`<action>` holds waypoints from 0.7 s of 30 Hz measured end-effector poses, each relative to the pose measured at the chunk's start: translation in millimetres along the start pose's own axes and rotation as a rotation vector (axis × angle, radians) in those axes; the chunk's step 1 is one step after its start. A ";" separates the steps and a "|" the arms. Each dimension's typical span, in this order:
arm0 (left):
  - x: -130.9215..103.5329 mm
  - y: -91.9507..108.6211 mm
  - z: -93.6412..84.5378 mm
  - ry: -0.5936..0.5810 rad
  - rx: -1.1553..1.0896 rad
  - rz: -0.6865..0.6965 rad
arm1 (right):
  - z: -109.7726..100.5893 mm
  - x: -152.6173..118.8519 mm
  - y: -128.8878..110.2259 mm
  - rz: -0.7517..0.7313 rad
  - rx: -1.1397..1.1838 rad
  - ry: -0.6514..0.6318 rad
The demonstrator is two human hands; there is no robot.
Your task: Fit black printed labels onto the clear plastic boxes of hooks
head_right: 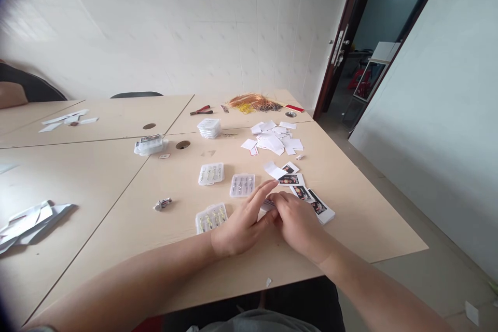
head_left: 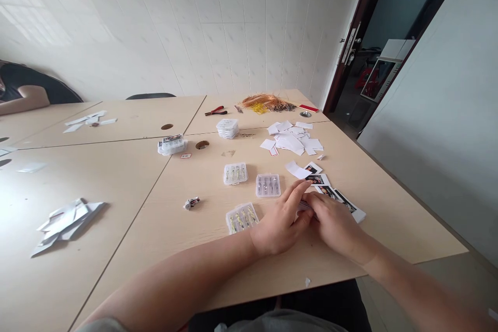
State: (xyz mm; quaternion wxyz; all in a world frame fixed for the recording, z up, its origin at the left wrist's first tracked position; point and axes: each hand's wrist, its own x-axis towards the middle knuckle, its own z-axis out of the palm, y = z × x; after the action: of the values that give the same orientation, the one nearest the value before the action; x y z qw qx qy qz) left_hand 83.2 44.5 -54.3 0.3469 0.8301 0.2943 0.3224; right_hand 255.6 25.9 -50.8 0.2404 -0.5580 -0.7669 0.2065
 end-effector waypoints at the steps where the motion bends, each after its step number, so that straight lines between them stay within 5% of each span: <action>1: 0.2 0.1 -0.8 -0.018 -0.013 -0.026 | -1.3 0.4 -0.4 0.014 0.024 0.000; 3: 1.7 0.6 -3.5 -0.019 -0.036 -0.076 | -6.2 2.4 -2.5 0.044 0.096 0.007; 8: 10.7 5.7 -15.4 0.238 -0.339 -0.248 | -22.5 12.7 -13.8 0.134 0.388 0.098; 13: 15.0 14.0 -22.3 0.128 -0.603 -0.402 | -14.3 21.7 -25.4 0.192 0.655 0.148; 21: 14.6 15.6 -23.5 0.264 -0.582 -0.476 | -4.0 25.4 -23.5 0.285 0.790 0.196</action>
State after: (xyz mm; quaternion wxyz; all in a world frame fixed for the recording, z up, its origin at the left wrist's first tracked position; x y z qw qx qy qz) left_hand 79.1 54.8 -24.5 0.5918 0.5574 0.4167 0.4067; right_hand 233.5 43.5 -30.3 0.4764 -0.5402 -0.5178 0.4616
